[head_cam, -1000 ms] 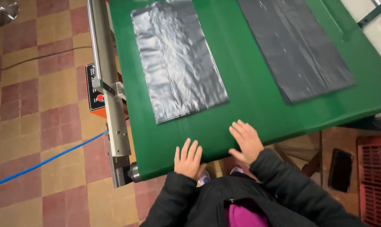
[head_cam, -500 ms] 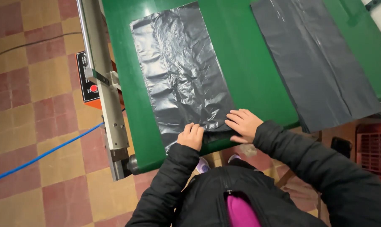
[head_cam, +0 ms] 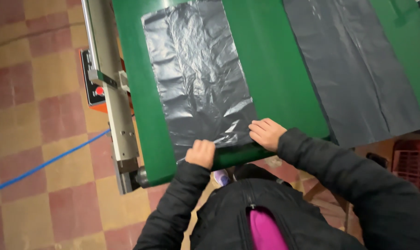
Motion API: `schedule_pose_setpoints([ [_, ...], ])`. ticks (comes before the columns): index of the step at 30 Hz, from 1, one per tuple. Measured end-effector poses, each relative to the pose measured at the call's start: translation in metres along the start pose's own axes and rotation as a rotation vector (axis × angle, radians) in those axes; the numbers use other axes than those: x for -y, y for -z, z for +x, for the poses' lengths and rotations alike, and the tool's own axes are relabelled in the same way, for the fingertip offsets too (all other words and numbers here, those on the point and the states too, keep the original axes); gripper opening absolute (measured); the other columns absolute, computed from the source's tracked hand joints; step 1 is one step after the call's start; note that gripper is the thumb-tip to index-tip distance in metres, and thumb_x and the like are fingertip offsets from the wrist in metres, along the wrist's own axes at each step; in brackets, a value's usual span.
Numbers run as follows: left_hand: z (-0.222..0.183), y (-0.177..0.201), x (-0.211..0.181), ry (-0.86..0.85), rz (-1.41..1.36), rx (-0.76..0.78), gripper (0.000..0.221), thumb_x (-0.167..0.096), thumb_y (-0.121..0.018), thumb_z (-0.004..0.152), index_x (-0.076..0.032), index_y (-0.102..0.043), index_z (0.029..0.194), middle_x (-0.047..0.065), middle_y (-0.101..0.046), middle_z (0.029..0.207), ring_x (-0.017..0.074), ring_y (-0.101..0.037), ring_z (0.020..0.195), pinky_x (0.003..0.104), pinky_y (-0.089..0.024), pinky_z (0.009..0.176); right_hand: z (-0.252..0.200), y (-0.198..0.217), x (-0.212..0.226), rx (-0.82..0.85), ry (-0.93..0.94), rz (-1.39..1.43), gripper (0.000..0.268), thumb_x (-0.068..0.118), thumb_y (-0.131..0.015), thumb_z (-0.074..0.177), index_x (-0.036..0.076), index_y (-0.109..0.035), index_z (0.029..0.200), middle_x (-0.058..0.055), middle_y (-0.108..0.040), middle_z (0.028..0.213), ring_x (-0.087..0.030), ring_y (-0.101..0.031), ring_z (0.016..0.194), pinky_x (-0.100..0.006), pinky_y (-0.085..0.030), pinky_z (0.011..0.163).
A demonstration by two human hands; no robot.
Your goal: Fold black plastic bags and place them into a storage crate.
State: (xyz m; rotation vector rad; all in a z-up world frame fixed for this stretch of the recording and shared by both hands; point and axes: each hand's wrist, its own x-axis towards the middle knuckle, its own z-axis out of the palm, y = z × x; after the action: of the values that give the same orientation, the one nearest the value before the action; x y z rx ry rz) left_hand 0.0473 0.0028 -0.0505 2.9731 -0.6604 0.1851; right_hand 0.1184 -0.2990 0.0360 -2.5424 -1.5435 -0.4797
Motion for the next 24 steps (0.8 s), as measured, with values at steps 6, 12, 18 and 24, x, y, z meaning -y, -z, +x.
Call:
schedule_pose_setpoints([
  [6,0.003,0.112,-0.002,-0.028,-0.150,-0.366,0.049,-0.034,-0.067,0.061,-0.008,-0.066,0.103,0.005,-0.070,0.102,0.0263,-0.064,0.091,0.036,-0.050,0.056,-0.002,-0.016,-0.033,0.161,-0.086,0.251,0.027,0.020,-0.075,0.071,0.011,-0.063,0.094,-0.006,-0.064,0.091,-0.028,-0.064,0.087,-0.042,-0.047,0.078],
  [12,-0.038,0.105,0.042,0.172,-0.601,0.029,0.026,-0.016,-0.080,0.076,-0.012,-0.072,0.100,0.004,-0.074,0.096,0.0243,-0.070,0.090,0.037,-0.056,0.072,-0.047,0.040,-0.052,0.382,-0.238,0.723,0.021,0.017,-0.074,0.076,0.014,-0.069,0.096,-0.006,-0.070,0.084,-0.030,-0.065,0.078,-0.042,-0.050,0.071],
  [18,0.142,0.085,0.131,0.413,-1.007,-0.171,0.015,-0.016,-0.075,0.092,-0.003,-0.069,0.099,0.013,-0.069,0.081,0.0249,-0.064,0.076,0.034,-0.053,0.071,0.031,-0.004,-0.194,0.087,-0.483,0.908,0.013,0.012,-0.065,0.085,0.004,-0.066,0.095,-0.011,-0.067,0.081,-0.023,-0.066,0.074,-0.035,-0.053,0.072],
  [24,0.265,-0.032,0.214,0.504,-0.517,-0.234,0.028,-0.032,-0.066,0.097,-0.009,-0.060,0.111,0.023,-0.071,0.093,0.0472,-0.066,0.088,0.053,-0.051,0.074,0.109,-0.108,-0.295,-0.096,-0.590,0.565,0.017,0.014,-0.065,0.088,0.003,-0.068,0.100,-0.012,-0.066,0.095,-0.032,-0.064,0.089,-0.041,-0.051,0.079],
])
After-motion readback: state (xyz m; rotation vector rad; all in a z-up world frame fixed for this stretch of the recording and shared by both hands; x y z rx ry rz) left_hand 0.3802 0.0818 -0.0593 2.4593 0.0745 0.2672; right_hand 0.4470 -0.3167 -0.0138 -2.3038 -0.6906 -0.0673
